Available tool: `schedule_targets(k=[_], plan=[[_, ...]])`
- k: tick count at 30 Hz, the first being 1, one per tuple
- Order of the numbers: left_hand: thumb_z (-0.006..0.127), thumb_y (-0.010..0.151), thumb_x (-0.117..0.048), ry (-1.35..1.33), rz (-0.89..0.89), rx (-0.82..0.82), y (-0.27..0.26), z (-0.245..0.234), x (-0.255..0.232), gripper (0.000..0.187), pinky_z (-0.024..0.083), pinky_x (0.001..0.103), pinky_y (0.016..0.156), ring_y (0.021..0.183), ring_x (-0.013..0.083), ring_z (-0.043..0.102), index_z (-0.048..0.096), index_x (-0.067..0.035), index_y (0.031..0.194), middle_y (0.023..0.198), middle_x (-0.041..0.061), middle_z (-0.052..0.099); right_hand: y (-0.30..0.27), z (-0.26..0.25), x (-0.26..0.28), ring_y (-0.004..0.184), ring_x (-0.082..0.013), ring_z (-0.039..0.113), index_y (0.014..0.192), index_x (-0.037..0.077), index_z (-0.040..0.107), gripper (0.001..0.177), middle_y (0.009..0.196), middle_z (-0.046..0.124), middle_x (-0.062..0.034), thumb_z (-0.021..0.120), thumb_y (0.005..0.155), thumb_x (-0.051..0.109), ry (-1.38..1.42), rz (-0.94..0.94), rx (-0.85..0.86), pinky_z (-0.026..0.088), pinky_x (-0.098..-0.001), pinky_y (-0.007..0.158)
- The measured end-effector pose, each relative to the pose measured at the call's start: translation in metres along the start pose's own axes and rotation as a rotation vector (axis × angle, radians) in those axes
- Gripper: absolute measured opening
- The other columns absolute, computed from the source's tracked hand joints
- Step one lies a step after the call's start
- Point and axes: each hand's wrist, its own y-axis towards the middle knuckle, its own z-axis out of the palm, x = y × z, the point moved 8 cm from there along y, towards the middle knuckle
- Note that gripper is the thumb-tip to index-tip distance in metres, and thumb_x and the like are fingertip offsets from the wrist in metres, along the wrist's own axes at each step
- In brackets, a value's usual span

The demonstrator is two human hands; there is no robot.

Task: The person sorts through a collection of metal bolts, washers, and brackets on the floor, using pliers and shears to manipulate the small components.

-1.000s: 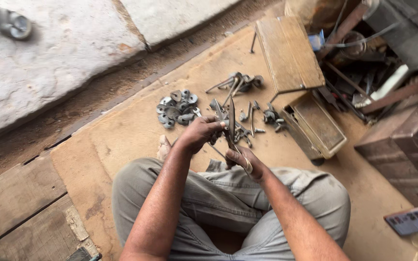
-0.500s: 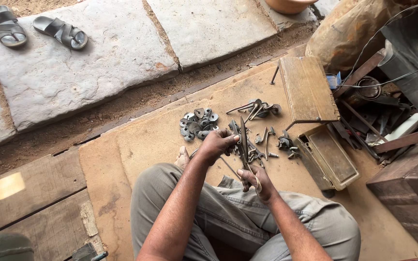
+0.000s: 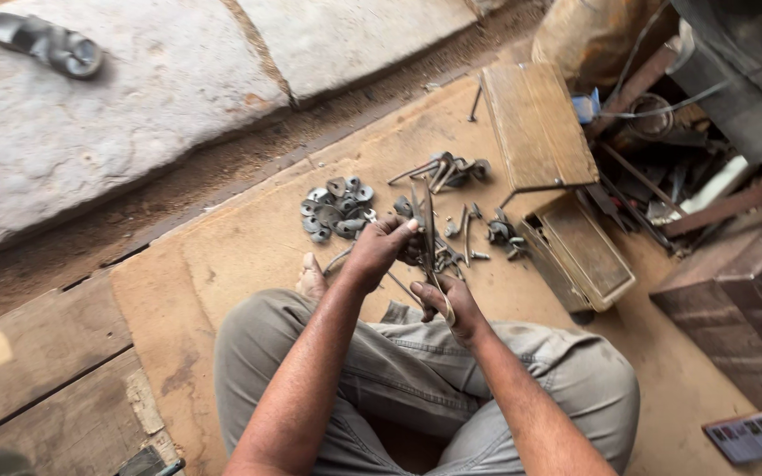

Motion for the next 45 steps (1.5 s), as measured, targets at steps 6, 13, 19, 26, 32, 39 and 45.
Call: schedule_targets(k=[6,13,19,26,32,39,45], plan=[[0.063,0.102,-0.030,0.225,-0.015,0.026,0.001,-0.002,-0.004,0.029,0.054,0.029,0.065,0.070,0.0116,0.063,0.071,-0.001,0.100,0.081,0.005,0.070,-0.002,0.000,0.002,0.068,-0.0128,0.061,0.087,0.006,0.065,0.054,0.072,0.061,-0.0013,0.072,0.084,0.060,-0.092,0.010,0.044,0.053,-0.0295,0.065],[0.065,0.100,-0.028,0.292,-0.096,0.156,-0.003,0.003,-0.008,0.027,0.055,0.029,0.065,0.069,0.0112,0.062,0.073,-0.002,0.103,0.082,0.003,0.070,0.000,0.001,0.001,0.072,-0.0130,0.060,0.090,0.006,0.062,0.056,0.075,0.060,-0.0015,0.069,0.088,0.062,-0.048,-0.011,0.145,0.053,-0.0299,0.069],[0.069,0.099,-0.030,0.244,-0.065,0.203,-0.003,-0.003,-0.013,0.029,0.054,0.029,0.064,0.068,0.0116,0.062,0.072,-0.001,0.098,0.081,0.004,0.068,-0.006,0.000,-0.003,0.061,-0.0128,0.057,0.085,0.006,0.061,0.044,0.067,0.058,-0.0027,0.073,0.088,0.048,0.010,0.032,0.120,0.051,-0.0298,0.060],[0.073,0.095,-0.031,0.185,-0.049,0.144,-0.007,-0.015,-0.015,0.030,0.055,0.030,0.060,0.064,0.0144,0.065,0.071,-0.001,0.092,0.077,0.005,0.069,-0.012,-0.001,-0.006,0.055,-0.0100,0.054,0.084,0.004,0.061,0.033,0.065,0.056,-0.0006,0.072,0.089,0.035,-0.068,0.014,0.112,0.050,-0.0282,0.053],[0.072,0.097,-0.033,0.167,-0.028,0.078,-0.007,-0.011,-0.011,0.032,0.054,0.030,0.059,0.062,0.0131,0.062,0.069,-0.001,0.090,0.075,0.005,0.067,-0.011,0.001,-0.003,0.056,-0.0108,0.058,0.083,0.004,0.060,0.038,0.065,0.058,-0.0016,0.073,0.089,0.039,-0.125,0.038,0.091,0.054,-0.0282,0.054],[0.071,0.095,-0.031,0.215,-0.131,0.187,-0.012,-0.001,-0.009,0.027,0.054,0.029,0.059,0.064,0.0110,0.061,0.073,-0.003,0.096,0.075,0.003,0.067,-0.011,0.009,0.003,0.071,-0.0142,0.066,0.087,0.007,0.064,0.046,0.074,0.063,-0.0060,0.070,0.087,0.053,-0.060,0.069,0.162,0.059,-0.0304,0.069],[0.076,0.093,-0.027,0.188,-0.197,0.130,-0.005,-0.010,-0.006,0.026,0.055,0.030,0.061,0.064,0.0125,0.062,0.074,-0.002,0.095,0.076,0.003,0.067,-0.009,0.006,-0.006,0.066,-0.0171,0.059,0.086,0.004,0.061,0.046,0.072,0.058,-0.0057,0.073,0.089,0.048,0.134,0.070,0.191,0.053,-0.0341,0.064]])
